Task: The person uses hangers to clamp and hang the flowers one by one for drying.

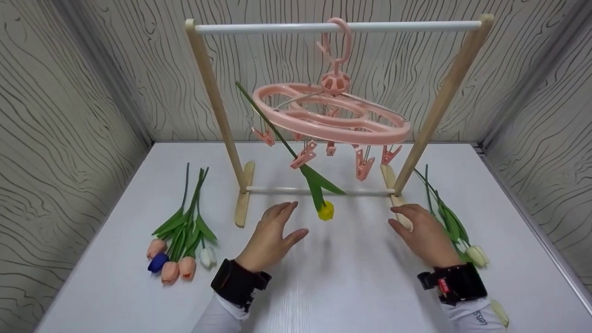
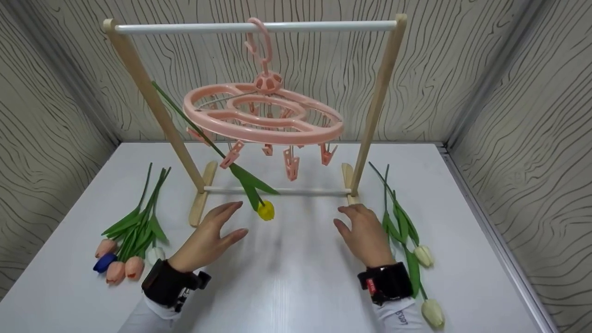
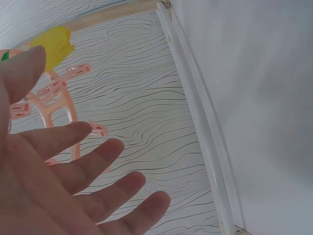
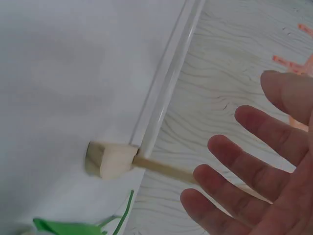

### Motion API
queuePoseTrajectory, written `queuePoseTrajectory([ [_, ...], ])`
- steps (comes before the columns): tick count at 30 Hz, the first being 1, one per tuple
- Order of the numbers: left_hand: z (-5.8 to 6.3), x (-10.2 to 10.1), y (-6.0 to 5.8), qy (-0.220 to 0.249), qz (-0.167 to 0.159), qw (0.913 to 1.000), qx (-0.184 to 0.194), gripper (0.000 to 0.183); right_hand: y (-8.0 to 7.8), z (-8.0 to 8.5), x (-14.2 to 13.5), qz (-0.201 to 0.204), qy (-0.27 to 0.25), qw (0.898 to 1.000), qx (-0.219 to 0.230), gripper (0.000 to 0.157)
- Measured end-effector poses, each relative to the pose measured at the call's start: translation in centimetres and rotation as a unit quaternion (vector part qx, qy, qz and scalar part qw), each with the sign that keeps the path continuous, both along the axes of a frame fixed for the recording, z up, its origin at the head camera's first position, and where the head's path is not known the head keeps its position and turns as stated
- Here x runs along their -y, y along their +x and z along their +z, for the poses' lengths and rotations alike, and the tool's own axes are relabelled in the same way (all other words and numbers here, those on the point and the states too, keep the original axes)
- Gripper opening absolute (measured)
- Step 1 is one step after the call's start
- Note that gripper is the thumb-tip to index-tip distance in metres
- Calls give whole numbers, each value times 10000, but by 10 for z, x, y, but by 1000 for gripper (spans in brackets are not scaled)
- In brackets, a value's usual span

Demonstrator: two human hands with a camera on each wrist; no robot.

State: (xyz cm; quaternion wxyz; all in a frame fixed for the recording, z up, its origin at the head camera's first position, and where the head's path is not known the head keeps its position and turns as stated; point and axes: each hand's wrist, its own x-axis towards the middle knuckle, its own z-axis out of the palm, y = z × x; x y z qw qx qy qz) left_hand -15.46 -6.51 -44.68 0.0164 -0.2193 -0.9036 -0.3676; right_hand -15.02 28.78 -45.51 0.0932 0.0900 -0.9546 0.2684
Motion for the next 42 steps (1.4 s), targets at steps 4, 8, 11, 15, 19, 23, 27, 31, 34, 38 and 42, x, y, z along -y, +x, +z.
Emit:
queuePoseTrajectory([
  [4, -3, -4, -1, -13, -27, 10000, 94, 64, -4, 0, -33, -356, 162, 9991, 171, 35],
  [8, -4, -10, -1, 25, -155, 9997, 194, 62, -8, 0, -65, -806, 139, 9965, 169, 31],
  [11, -5, -15, -1, 59, -232, 9995, 205, 63, -13, -2, -87, -1121, 153, 9936, -16, 28],
  [15, -5, -18, -1, 109, -201, 9994, 260, 63, -22, -7, -109, -1328, 315, 9906, 11, 31],
  [19, -5, -20, -2, 155, -178, 9992, 328, 63, -29, -14, -124, -1319, 352, 9885, 645, 42],
  [23, -5, -21, -2, 148, -257, 9989, 376, 64, -33, -17, -131, -1316, 300, 9829, 1249, 54],
  [27, -4, -23, -3, 125, -299, 9987, 399, 64, -36, -20, -134, -1331, 264, 9791, 1517, 55],
  [31, -3, -22, -3, 139, -262, 9986, 427, 64, -38, -26, -133, -1332, 216, 9779, 1596, 52],
  [34, -3, -20, -2, 157, -238, 9988, 405, 65, -38, -28, -132, -1345, 171, 9773, 1628, 48],
  [38, -3, -18, -2, 224, -325, 9990, 202, 63, -36, -24, -130, -1400, 94, 9771, 1597, 44],
  [42, -2, -15, -2, 321, -417, 9986, 24, 61, -32, -15, -128, -1634, -95, 9770, 1367, 45],
])
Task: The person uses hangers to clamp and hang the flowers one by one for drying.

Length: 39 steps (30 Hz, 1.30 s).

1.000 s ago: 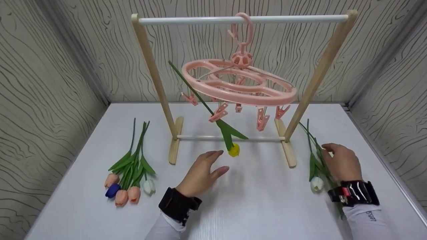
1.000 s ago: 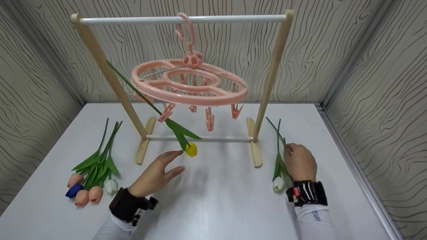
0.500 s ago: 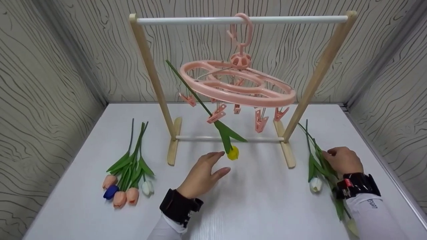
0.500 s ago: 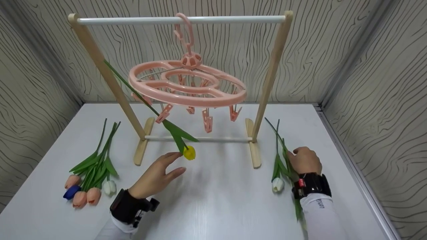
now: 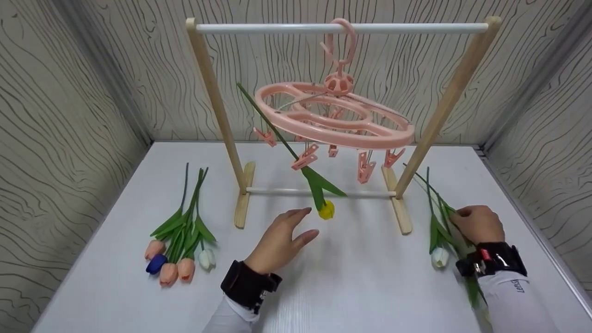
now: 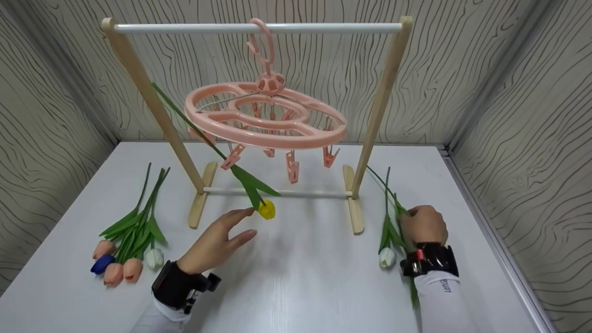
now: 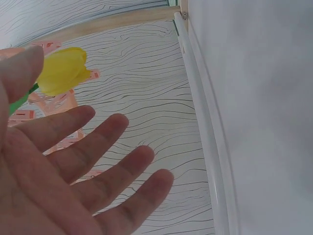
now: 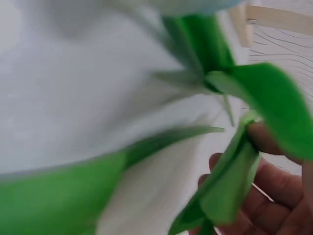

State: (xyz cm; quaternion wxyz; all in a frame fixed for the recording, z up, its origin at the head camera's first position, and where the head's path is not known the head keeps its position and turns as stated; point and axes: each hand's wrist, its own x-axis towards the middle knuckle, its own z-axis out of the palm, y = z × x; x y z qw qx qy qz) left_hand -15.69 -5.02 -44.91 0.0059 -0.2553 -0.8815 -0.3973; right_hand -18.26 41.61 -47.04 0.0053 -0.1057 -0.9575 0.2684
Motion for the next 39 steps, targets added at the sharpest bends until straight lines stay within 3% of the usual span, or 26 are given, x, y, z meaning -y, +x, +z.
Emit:
queuePoseTrajectory([
  [5, 3, 3, 0, 72, 39, 10000, 16, 60, 7, 10, -1, -443, -289, 9974, -482, 48],
  [8, 4, 3, -1, 83, 62, 9999, 5, 60, 11, 16, 1, -749, -746, 9928, -560, 54],
  [13, 7, 4, -2, 112, 78, 9999, -3, 61, 20, 23, 11, -1393, -1883, 9703, -602, 62],
  [16, 8, 6, -2, 155, 102, 9998, 25, 61, 27, 25, 19, -1670, -2776, 9432, -740, 57],
  [20, 8, 11, -2, 288, 164, 9994, -26, 59, 37, 27, 32, -1803, -4175, 8832, -1144, 42],
  [23, 8, 15, -4, 431, 234, 9987, -120, 57, 43, 30, 43, -1776, -4880, 8417, -1481, 33],
  [26, 10, 18, -5, 541, 336, 9977, -218, 54, 49, 33, 54, -1638, -5275, 8140, -1796, 28],
  [30, 14, 21, -6, 694, 555, 9950, -444, 47, 55, 37, 69, -1324, -5619, 7888, -2109, 27],
  [32, 16, 22, -6, 842, 724, 9918, -628, 41, 57, 39, 75, -1169, -5683, 7828, -2247, 29],
  [35, 18, 24, -6, 1191, 1007, 9839, -873, 30, 59, 41, 84, -987, -5637, 7817, -2479, 32],
  [39, 21, 26, -5, 1666, 1292, 9726, -980, 21, 60, 41, 95, -886, -5434, 7890, -2728, 37],
])
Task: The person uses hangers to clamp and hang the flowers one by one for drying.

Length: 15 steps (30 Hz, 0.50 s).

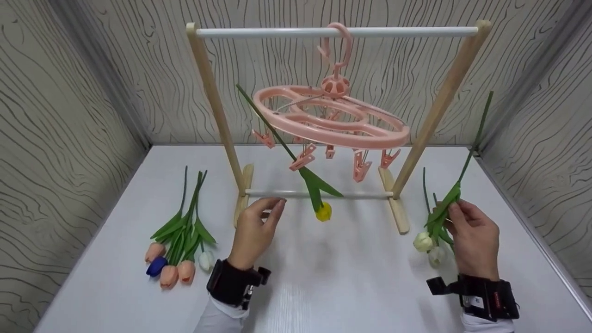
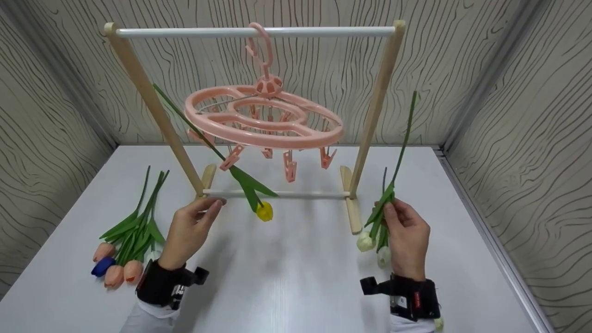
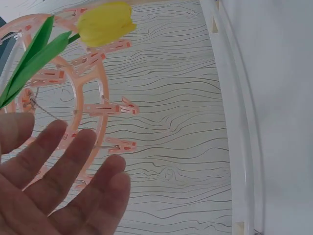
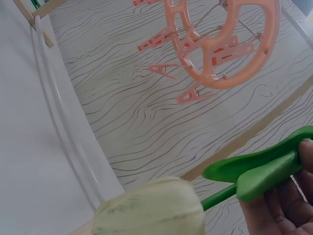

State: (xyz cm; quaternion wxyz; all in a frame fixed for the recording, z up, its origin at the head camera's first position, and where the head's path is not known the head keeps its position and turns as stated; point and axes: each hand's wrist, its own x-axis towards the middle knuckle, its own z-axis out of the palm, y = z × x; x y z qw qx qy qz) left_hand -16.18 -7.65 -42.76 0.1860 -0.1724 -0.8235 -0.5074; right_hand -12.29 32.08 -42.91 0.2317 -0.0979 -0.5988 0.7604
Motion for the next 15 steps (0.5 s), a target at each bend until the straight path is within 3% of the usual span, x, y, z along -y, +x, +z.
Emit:
queuePoseTrajectory([
  [7, 6, -2, 5, 320, 109, 9994, -80, 18, 3, 2, 19, -51, 622, 9979, -189, 33],
  [15, 19, -2, 16, 701, -311, 9969, -175, 16, 2, 17, 44, 347, 888, 9916, -880, 28],
])
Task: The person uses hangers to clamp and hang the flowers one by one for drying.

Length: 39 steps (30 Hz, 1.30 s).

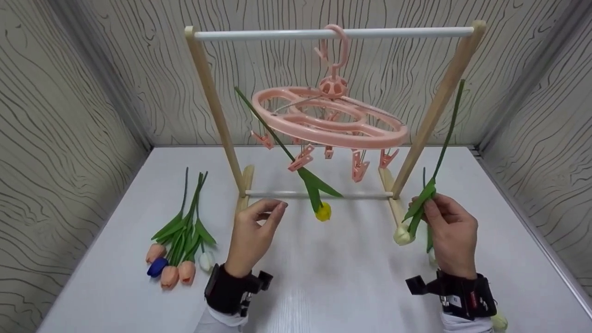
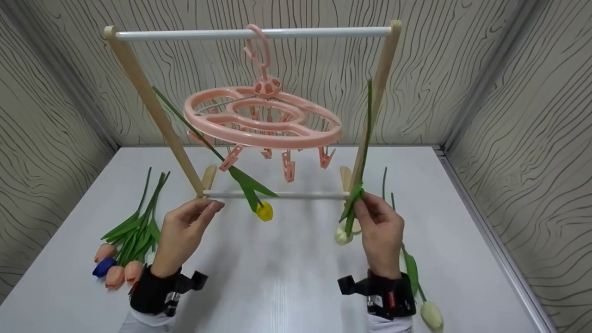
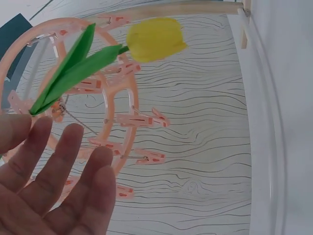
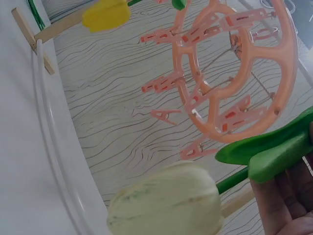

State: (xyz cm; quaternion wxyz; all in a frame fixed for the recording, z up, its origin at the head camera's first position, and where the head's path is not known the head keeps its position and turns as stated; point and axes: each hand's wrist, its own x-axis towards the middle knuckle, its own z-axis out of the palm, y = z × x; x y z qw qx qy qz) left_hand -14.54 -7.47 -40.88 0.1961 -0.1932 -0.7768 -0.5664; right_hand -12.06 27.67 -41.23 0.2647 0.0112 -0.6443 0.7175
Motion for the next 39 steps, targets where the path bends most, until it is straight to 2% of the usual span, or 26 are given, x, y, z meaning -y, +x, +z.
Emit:
queuePoseTrajectory([
  [5, 7, -12, 6, 183, -128, 9997, -43, 18, 0, 8, 17, 375, 144, 9976, -572, 23],
  [10, 13, -30, 9, 263, -397, 9988, -84, 22, 2, 5, 37, 566, 944, 9920, -611, 19],
  [16, 16, -43, 11, 456, -705, 9965, -61, 22, 4, -6, 56, 1185, 1538, 9775, -820, 20],
  [24, 20, -55, 14, 824, -1167, 9897, -129, 33, 4, -11, 64, 1368, 2687, 9509, -693, 31],
  [30, 22, -57, 12, 989, -1118, 9884, -287, 26, -2, -14, 66, 1591, 3227, 9290, -862, 35],
  [34, 21, -57, 11, 1017, -1010, 9893, -279, 17, -3, -17, 65, 1660, 3436, 9201, -885, 31],
  [39, 17, -57, 10, 945, -930, 9908, -263, 16, -4, -21, 65, 1618, 3603, 9138, -953, 32],
])
